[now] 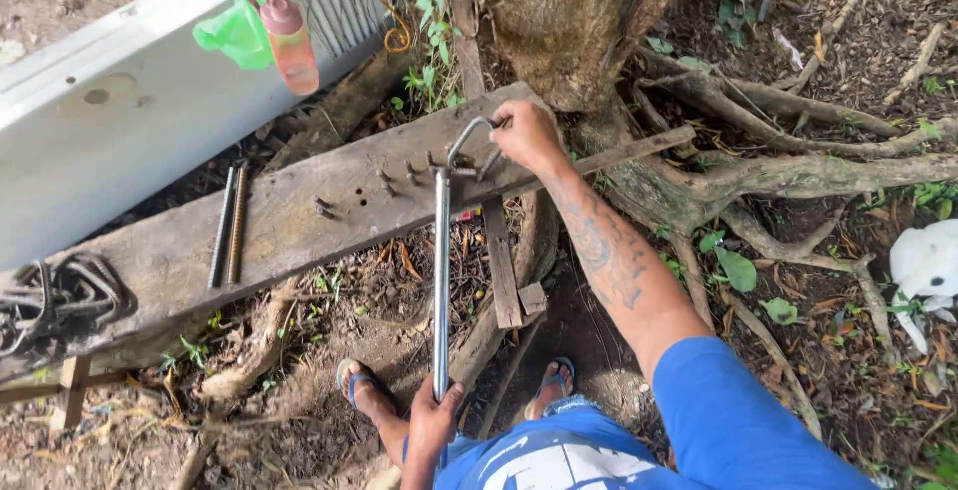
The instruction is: Bending metal rebar into shapes using a metal pipe on an outdoor wooden bench.
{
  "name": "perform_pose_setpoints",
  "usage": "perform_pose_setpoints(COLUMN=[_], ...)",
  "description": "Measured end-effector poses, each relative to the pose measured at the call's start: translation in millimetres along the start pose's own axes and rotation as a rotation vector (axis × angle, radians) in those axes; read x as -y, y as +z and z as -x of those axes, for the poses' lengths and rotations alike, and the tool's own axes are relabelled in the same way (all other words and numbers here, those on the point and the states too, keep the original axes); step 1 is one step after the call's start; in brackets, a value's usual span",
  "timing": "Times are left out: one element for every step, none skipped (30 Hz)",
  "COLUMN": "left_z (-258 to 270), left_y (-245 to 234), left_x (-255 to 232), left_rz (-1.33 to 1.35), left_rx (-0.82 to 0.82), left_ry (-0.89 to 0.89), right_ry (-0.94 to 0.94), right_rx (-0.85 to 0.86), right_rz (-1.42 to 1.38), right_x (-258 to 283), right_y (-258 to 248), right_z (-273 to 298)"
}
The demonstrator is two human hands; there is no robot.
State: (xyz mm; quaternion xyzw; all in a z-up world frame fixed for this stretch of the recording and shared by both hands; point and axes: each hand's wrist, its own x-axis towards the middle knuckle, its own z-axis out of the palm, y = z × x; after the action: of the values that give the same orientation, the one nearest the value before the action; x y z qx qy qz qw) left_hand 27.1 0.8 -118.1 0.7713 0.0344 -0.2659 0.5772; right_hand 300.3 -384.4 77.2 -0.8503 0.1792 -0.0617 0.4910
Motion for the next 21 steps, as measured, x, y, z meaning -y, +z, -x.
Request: perform_pose_setpoints(left_z=[-1, 3, 7, 8, 9, 10, 11, 11, 11, 13, 14, 17, 21, 31, 42, 52, 57, 63, 70, 76, 82], left_y=[1, 1, 1, 1, 2, 1, 1, -1, -3, -5, -9, -13, -18, -26, -34, -41, -49, -56, -63, -68, -73], left_x=[16, 8, -1, -11, -15, -18, -22, -16, -10, -4, 1, 5, 10, 9, 8, 6, 30, 54, 79, 102, 125], left_rz=[-0.053, -0.048, -0.011, 0.028, 0.033, 0.045, 0.056, 0.059, -0.083, -0.223, -0.219, -0.309, -0.4, -0.39, -0.402, -0.413, -0.401, -0.431, -0.461, -0.449, -0.494], left_rx=[-0.033, -0.034, -0.016, 0.004, 0.002, -0.008, -0.019, -0.018, -0.08, -0.145, -0.148, -0.213, -0.277, -0.293, -0.323, -0.358, -0.379, -0.365, -0.351, -0.36, -0.359], left_ry=[0.128, 0.124, -0.024, -0.165, -0.163, -0.193, -0.222, -0.22, -0.124, -0.03, -0.032, -0.043, -0.055, -0.065, -0.044, -0.025, -0.035, -0.053, -0.072, -0.083, -0.219], right_ry=[-0.036, -0.036, -0.06, -0.089, -0.093, -0.103, -0.112, -0.114, -0.099, -0.085, -0.087, -0.102, -0.117, -0.128, -0.152, -0.181, -0.196, -0.17, -0.145, -0.151, -0.169], right_rx=[0.03, 0.035, 0.027, 0.014, 0.016, 0.015, 0.014, 0.014, 0.018, 0.027, 0.031, 0.031, 0.031, 0.049, 0.04, 0.034, 0.055, 0.033, 0.01, 0.026, 0.058], right_rz=[0.108, 0.112, 0.161, 0.21, 0.215, 0.218, 0.221, 0.224, 0.192, 0.159, 0.162, 0.131, 0.101, 0.103, 0.118, 0.133, 0.134, 0.145, 0.156, 0.163, 0.099], right_x=[-11, -10, -9, -6, -8, -11, -13, -16, -18, -21, -20, -19, -16, -16, -16, -14, -14, -16, -18, -14, -10], right_y=[1, -1, -4, -8, -10, -12, -14, -14, -14, -13, -14, -13, -11, -11, -10, -8, -6, -6, -5, -4, -3], right_z=[2, 5, 8, 9, 12, 16, 19, 21, 22, 24, 27, 28, 30, 31, 31, 30, 27, 26, 24, 24, 24])
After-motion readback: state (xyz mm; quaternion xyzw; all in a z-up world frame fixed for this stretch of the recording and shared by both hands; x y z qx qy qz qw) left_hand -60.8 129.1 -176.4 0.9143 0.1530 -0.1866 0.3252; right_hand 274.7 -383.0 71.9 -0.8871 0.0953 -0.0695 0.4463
